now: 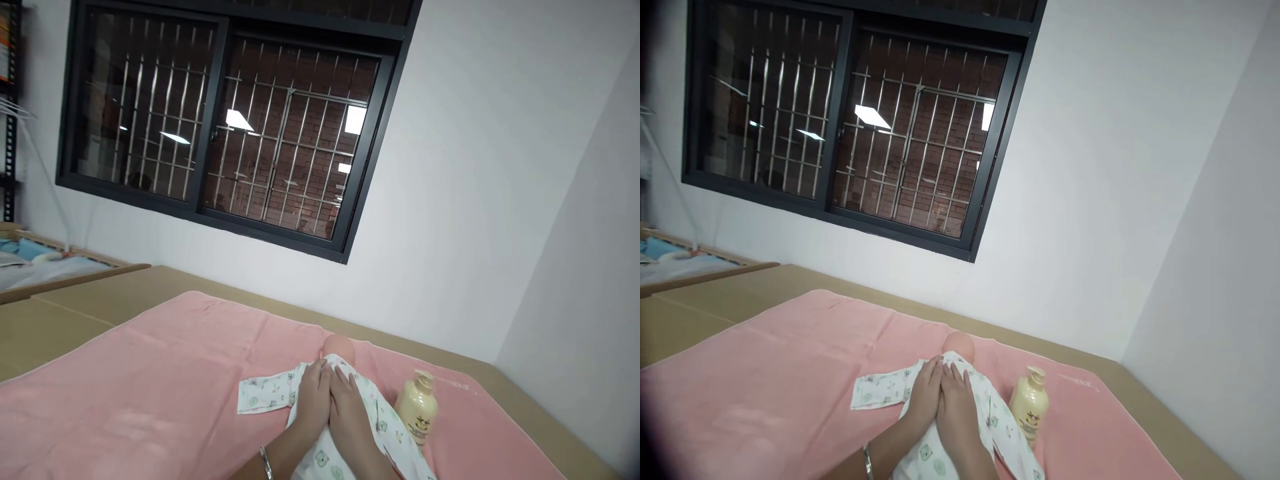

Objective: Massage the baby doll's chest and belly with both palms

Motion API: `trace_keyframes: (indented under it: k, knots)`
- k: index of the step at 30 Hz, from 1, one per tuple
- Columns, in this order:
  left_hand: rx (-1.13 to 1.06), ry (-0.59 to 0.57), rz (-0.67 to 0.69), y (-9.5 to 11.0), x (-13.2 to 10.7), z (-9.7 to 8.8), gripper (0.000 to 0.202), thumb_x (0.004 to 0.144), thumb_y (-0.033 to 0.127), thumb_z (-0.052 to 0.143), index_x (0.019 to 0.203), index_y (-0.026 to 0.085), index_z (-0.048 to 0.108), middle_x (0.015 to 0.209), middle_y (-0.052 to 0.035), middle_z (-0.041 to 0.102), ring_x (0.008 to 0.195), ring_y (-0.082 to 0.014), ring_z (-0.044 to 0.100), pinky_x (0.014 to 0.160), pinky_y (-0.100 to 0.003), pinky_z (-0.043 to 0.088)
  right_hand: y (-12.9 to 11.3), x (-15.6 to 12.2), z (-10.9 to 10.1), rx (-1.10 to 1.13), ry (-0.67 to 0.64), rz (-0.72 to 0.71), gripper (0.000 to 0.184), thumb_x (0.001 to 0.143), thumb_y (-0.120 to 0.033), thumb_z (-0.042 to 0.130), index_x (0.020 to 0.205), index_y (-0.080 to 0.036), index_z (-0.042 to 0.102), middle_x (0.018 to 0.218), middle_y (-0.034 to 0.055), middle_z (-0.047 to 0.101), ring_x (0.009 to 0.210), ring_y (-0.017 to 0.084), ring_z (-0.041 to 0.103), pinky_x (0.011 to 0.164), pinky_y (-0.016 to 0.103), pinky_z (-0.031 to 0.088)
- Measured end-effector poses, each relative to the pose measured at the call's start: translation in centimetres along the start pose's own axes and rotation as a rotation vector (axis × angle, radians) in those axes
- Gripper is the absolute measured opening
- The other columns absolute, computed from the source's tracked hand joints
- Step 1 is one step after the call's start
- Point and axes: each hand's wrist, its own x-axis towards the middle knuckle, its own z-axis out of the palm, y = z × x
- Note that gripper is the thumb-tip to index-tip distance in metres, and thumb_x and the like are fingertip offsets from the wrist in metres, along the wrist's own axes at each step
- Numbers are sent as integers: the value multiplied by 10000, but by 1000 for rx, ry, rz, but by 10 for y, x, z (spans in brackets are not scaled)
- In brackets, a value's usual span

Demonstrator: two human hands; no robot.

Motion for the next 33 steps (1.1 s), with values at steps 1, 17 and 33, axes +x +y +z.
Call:
trace_keyframes:
  k: [1, 17, 33]
  knots:
    - [-11, 4, -4, 0, 0, 0, 443, 927, 493, 317, 1005, 194, 634, 1088, -100, 670, 1026, -233, 595, 953, -364, 428, 0, 1, -1, 15, -15, -17, 530, 936, -244, 286, 1449, -236, 417, 1504, 9, 383, 1431, 195, 264, 1196, 420, 93]
    - [-247, 129, -81, -1, -4, -5, 418, 904, 496, 369, 959, 198, 657, 1069, -79, 695, 1080, -242, 610, 993, -401, 434, 9, 5, -9, -117, -49, 266, 554, 987, -403, 165, 1467, -233, 381, 1556, 40, 282, 1453, 215, 193, 1171, 449, 137]
    - [-237, 140, -57, -1, -6, -5, 428, 911, 522, 368, 949, 204, 652, 1058, -80, 695, 1077, -242, 611, 998, -401, 431, -1, 0, -8, -253, -82, 522, 688, 954, -513, 217, 1501, -101, 281, 1556, 169, 238, 1454, 287, 161, 1156, 528, 60]
